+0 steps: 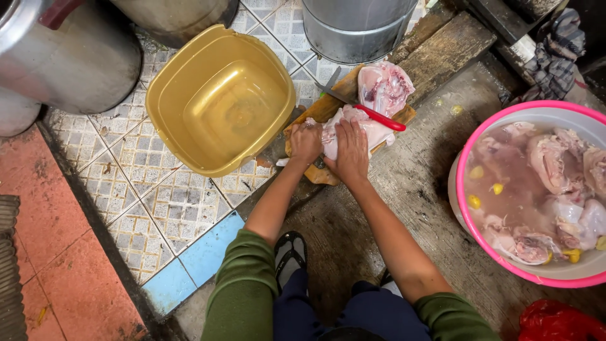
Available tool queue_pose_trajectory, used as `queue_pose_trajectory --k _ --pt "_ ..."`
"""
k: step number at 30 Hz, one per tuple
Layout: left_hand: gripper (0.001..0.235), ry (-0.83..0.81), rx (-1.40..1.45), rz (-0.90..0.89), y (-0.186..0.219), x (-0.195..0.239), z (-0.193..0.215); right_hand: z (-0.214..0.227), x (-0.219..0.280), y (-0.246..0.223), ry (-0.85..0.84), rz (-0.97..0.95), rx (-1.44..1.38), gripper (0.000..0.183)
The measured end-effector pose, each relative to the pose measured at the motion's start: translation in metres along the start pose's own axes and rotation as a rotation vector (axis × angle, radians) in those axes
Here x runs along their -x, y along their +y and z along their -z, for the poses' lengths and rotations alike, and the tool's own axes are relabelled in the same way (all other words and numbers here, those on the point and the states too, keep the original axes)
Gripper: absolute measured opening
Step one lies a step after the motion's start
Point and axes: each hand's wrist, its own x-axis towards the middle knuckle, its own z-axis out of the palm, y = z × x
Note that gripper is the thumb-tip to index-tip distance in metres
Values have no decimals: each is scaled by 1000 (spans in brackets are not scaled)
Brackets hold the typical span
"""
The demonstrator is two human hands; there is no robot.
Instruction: Cutting a whole raw chicken into smaller pieces using a knife on a wooden cutting board.
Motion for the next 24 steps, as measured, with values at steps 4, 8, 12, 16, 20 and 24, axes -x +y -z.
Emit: queue_pose_trajectory --k 4,8,12,16,20,24 --pt "7 -65 137 39 3 -2 21 -14 2 12 51 -1 -46 103" --pt "10 -82 304 59 8 -8 44 -14 4 16 176 28 -155 97" --pt "19 -77 426 54 11 -6 37 -6 4 17 315 77 -354 89" --pt "9 -187 543 128 33 -16 80 -8 6 24 421 107 -474 82" --pt "11 -179 646 108 43 -19 82 -9 5 23 608 146 -546 70" --pt "17 -141 550 -36 32 -26 87 -15 3 26 619 191 -513 69"
